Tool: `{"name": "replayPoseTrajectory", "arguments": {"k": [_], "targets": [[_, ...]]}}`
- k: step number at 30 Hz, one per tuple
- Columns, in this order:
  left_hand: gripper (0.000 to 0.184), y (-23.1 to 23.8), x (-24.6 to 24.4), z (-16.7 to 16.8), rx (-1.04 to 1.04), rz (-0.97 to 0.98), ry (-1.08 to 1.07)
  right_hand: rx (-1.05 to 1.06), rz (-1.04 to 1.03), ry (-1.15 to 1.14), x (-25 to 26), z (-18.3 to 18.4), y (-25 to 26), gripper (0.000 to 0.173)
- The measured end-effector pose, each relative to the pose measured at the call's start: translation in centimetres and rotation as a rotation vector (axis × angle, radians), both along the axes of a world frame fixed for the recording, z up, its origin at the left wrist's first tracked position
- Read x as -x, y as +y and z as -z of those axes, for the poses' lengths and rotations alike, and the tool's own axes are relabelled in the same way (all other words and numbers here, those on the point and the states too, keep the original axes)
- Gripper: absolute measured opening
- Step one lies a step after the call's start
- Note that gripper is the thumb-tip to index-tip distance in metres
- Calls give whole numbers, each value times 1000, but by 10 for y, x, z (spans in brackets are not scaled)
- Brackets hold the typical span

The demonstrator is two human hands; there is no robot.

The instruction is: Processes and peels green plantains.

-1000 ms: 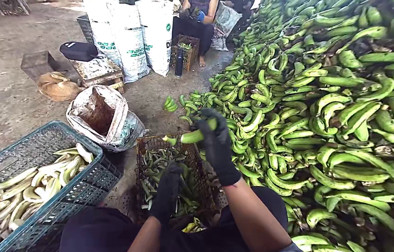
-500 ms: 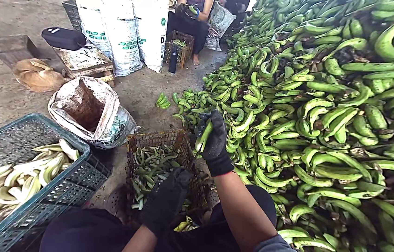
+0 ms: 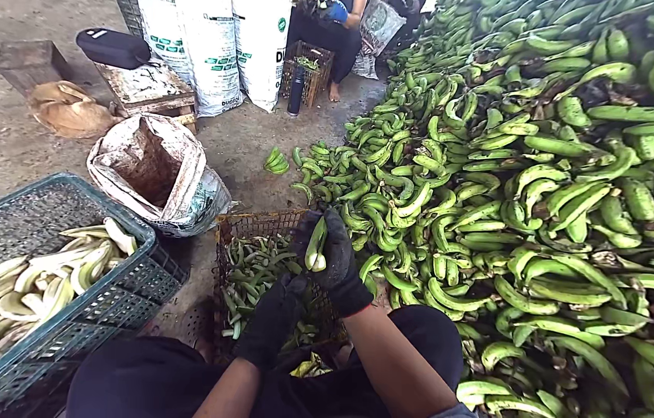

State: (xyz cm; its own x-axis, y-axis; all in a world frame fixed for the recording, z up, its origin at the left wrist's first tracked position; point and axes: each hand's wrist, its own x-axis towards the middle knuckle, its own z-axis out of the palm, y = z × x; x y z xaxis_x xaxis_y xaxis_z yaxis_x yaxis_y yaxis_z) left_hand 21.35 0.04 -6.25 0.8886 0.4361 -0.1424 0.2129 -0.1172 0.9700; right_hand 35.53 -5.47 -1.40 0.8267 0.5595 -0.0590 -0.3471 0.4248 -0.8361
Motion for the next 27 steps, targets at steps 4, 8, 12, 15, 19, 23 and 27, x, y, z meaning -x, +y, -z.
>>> {"name": "replayPoseTrajectory", "arguments": {"k": [4, 8, 12, 15, 19, 23, 27], "targets": [[61, 3, 0, 1, -81, 52, 104, 51, 99, -120, -4, 5, -2, 46], [56, 7, -4, 2, -199, 74, 159, 0, 25, 41, -3, 11, -4, 51], [48, 16, -7, 1, -272, 64, 221, -24, -64, 144, 16, 27, -1, 54], [47, 21, -6, -3, -303, 56, 298, -76, -151, 163, 24, 35, -1, 51], [53, 39, -4, -29, -526, 59, 457, 165, -473, -46, 8, 29, -16, 45], [44, 70, 0, -62, -868, 136, 508, 350, -861, -71, -6, 8, -13, 36], [46, 118, 14, -68, -787, -116, 460, 509, -1033, -106, -2, -17, 14, 35]]}}
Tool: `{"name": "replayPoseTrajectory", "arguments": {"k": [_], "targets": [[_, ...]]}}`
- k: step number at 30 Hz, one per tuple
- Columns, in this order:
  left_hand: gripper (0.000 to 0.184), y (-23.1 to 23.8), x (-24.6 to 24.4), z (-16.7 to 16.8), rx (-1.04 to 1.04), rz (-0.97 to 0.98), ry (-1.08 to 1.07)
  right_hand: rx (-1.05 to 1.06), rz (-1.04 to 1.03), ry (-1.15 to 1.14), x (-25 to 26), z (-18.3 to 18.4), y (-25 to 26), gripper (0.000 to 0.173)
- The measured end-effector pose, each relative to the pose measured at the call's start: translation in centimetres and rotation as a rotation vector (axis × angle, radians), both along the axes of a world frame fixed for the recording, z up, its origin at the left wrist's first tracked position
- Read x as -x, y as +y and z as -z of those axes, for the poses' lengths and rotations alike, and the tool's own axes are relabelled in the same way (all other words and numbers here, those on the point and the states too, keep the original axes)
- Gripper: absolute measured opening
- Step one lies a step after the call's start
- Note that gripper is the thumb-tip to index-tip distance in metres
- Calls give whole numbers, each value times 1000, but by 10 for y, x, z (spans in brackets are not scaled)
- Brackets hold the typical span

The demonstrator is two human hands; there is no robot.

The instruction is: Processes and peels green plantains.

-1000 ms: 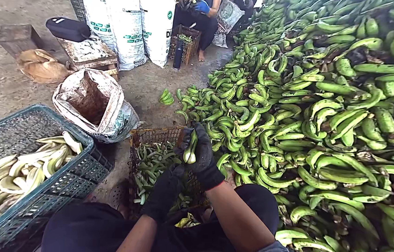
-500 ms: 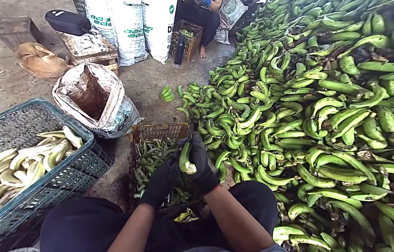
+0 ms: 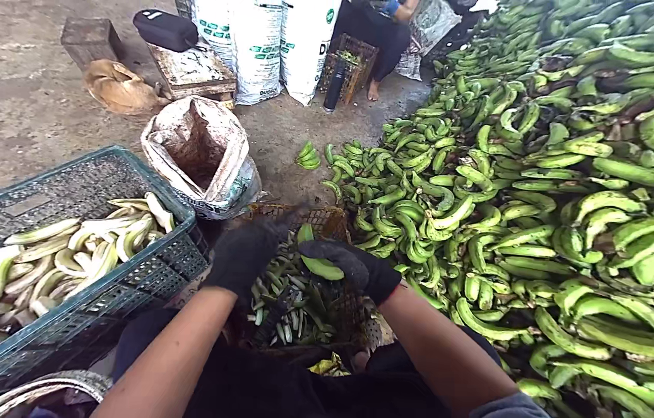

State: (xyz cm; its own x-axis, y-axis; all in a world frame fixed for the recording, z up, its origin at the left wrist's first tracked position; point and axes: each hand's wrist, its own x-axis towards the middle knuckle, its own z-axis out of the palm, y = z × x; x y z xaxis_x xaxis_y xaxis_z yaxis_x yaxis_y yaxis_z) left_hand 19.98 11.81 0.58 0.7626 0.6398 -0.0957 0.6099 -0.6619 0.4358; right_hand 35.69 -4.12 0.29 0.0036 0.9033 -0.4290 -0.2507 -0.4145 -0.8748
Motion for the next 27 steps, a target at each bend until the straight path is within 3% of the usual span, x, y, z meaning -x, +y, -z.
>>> {"name": "replayPoseTrajectory", "arguments": {"k": [2, 3, 5, 6, 10, 13, 15, 17, 19, 22, 24, 27], "targets": [[44, 34, 17, 5, 272, -264, -312, 77, -61, -182, 13, -18, 20, 43], [40, 50, 23, 8, 481, -395, -572, 91, -73, -304, 18, -27, 33, 46], [53, 65, 33, 0, 888, -550, -995, -13, -16, -488, 18, -35, 61, 41], [56, 68, 39, -5, 987, -555, -1130, -126, 71, -528, 14, -38, 78, 41], [58, 69, 38, -10, 1044, -551, -1301, -589, 496, -516, 6, -79, 177, 56], [59, 71, 34, 3, 1004, -425, -1270, -759, 606, -577, 1, -94, 245, 62], [56, 72, 36, 6, 982, -342, -1251, -639, 611, -730, -9, -94, 268, 74], [54, 68, 42, 1, 974, -319, -1229, -494, 553, -918, -28, -80, 261, 75], [56, 64, 46, -6, 1024, -356, -1262, -301, 443, -1166, -53, -48, 230, 55], [62, 63, 45, -11, 1035, -373, -1307, 146, 104, -1419, -87, 40, 156, 34], [62, 62, 45, -11, 1006, -336, -1274, 509, -104, -1372, -92, 106, 107, 35], [63, 57, 39, -10, 998, -304, -1222, 872, -71, -1114, -79, 174, 60, 47]]}}
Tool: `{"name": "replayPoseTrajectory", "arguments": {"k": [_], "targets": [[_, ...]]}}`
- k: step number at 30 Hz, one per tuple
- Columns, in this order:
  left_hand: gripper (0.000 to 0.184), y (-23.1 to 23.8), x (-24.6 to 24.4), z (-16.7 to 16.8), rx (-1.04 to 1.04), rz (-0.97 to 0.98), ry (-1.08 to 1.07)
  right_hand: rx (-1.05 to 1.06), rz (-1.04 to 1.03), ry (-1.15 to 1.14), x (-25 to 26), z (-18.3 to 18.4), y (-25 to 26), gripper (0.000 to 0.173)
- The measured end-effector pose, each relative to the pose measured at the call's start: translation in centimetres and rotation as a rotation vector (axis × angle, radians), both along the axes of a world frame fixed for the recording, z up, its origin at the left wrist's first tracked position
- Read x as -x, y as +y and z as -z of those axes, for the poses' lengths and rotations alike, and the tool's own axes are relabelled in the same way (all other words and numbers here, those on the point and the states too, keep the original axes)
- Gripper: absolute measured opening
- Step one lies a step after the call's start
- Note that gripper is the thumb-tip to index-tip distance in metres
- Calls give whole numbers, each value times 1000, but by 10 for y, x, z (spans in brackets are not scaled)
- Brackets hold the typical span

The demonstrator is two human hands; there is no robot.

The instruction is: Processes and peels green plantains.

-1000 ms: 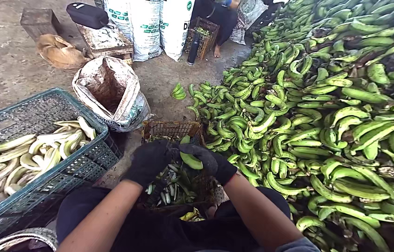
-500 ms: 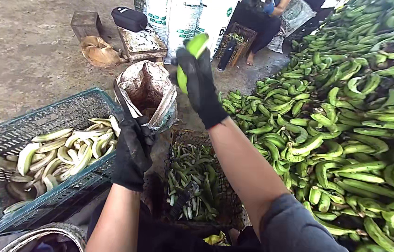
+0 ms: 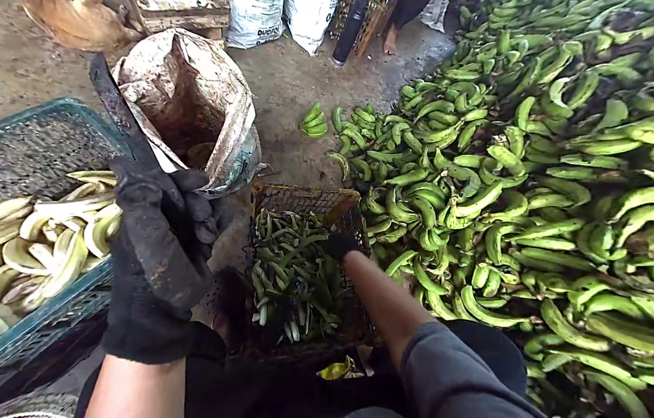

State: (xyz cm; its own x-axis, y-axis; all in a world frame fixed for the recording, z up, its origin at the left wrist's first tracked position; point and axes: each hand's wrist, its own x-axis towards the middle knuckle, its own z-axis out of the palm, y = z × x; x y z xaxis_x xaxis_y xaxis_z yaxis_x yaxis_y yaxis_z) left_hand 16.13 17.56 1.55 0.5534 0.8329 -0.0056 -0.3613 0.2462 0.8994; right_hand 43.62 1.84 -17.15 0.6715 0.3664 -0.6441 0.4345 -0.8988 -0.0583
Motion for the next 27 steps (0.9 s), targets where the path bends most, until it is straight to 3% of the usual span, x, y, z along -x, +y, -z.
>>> {"name": "replayPoseTrajectory", "arguments": {"k": [3, 7, 11, 16, 20, 22, 27], "targets": [[63, -5, -10, 2, -11, 38, 80, -26, 180, -2, 24, 24, -12, 59], [59, -12, -25, 15, -89, 86, 126, -100, 198, -22, 26, 37, -14, 60], [55, -26, -39, 12, -80, 91, 265, -271, 73, 28, 14, -13, -22, 49], [39, -57, -50, 14, -202, 181, 432, -1095, 340, 167, -2, -93, -55, 44], [41, -100, -63, 21, -311, 404, 475, -1449, 409, 163, 21, -162, -71, 48], [45, -125, -68, 26, -335, 464, 457, -1576, 368, 87, 34, -178, -76, 49], [39, -166, -79, 32, -103, 486, 297, -1779, 264, 6, 64, -186, -83, 44]]}}
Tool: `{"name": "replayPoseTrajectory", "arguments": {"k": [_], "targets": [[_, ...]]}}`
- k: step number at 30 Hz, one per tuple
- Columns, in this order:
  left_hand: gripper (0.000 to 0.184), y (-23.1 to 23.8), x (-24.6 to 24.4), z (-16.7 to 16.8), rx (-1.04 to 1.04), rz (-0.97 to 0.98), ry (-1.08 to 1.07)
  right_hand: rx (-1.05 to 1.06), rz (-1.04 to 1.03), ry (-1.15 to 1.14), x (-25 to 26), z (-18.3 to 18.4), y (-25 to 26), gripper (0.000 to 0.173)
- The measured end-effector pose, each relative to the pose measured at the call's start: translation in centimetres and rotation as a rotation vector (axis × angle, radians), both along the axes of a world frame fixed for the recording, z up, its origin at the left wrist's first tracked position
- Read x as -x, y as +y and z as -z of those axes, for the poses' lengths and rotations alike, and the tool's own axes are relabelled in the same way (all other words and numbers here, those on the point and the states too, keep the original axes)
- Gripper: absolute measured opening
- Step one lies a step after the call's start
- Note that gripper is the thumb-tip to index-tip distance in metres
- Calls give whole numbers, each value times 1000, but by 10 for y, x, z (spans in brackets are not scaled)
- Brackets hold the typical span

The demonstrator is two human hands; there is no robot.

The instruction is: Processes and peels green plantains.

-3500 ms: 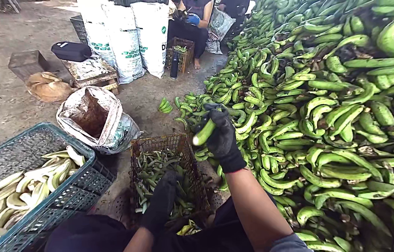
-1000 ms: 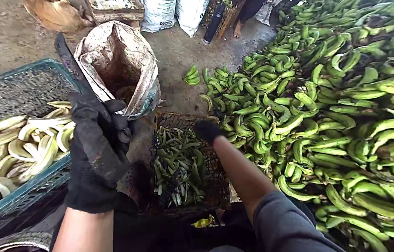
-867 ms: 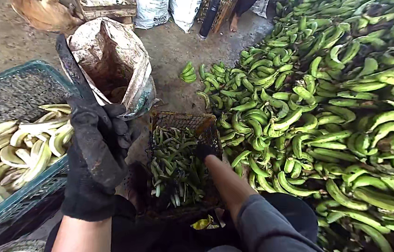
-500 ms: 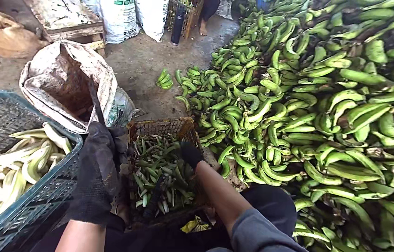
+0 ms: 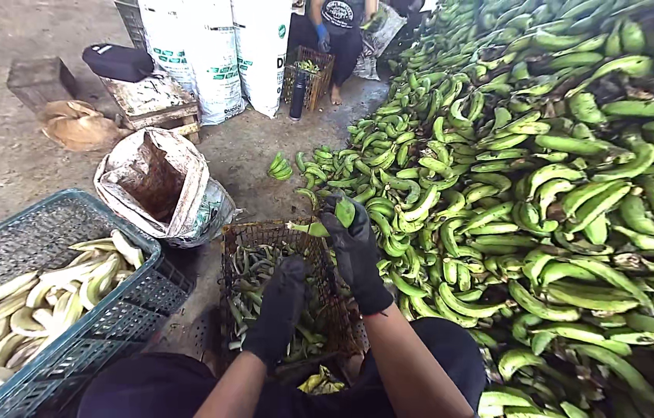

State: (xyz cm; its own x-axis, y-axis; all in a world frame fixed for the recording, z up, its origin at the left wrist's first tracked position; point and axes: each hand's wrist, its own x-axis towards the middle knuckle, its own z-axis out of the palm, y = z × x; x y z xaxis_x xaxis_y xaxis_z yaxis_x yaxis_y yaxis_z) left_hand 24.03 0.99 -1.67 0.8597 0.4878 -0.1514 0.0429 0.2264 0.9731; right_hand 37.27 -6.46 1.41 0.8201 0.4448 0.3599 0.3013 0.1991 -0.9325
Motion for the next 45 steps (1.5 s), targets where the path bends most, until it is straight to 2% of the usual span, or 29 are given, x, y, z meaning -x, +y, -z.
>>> {"name": "replayPoseTrajectory", "arguments": {"k": [6, 9, 11, 13, 16, 18, 20, 23, 27, 31, 36, 38, 41, 42, 45], "targets": [[36, -13, 0, 17, 66, -51, -54, -77, -18, -18, 13, 3, -4, 38], [38, -13, 10, 47, 191, -42, 124, -196, -55, 102, 7, -17, -7, 38], [41, -12, 17, 60, 177, -8, 177, -240, -129, 153, -9, -27, -9, 48], [46, -13, 23, 54, 91, 54, 89, -273, -213, 259, -22, -22, -11, 50], [52, -11, 23, 32, -75, 118, -36, -328, -264, 490, -32, -8, -5, 34], [58, -12, 22, 27, -163, 131, -45, -330, -253, 563, -28, -3, 1, 38], [57, -15, 22, 27, -175, 134, -46, -338, -218, 599, -20, 0, 7, 42], [50, -18, 23, 26, -135, 137, -34, -385, -152, 635, -12, 3, 14, 39], [52, -16, 24, 26, -136, 135, 15, -437, -122, 669, -6, 5, 19, 39], [51, -11, 23, 36, -168, 142, 45, -394, -165, 710, 0, 14, 22, 42], [53, -4, 20, 51, -245, 93, 133, -275, -153, 874, 17, 22, 27, 44], [53, -3, 21, 50, -232, 124, 181, -212, -129, 799, 14, 29, 23, 45], [54, -3, 21, 51, -262, 178, 236, -170, -92, 424, -5, 42, 14, 46], [56, -4, 21, 53, -293, 183, 251, -195, -57, 381, -8, 43, 15, 44], [60, -5, 18, 54, -383, 190, 281, -231, -11, 531, -7, 42, 19, 41]]}}
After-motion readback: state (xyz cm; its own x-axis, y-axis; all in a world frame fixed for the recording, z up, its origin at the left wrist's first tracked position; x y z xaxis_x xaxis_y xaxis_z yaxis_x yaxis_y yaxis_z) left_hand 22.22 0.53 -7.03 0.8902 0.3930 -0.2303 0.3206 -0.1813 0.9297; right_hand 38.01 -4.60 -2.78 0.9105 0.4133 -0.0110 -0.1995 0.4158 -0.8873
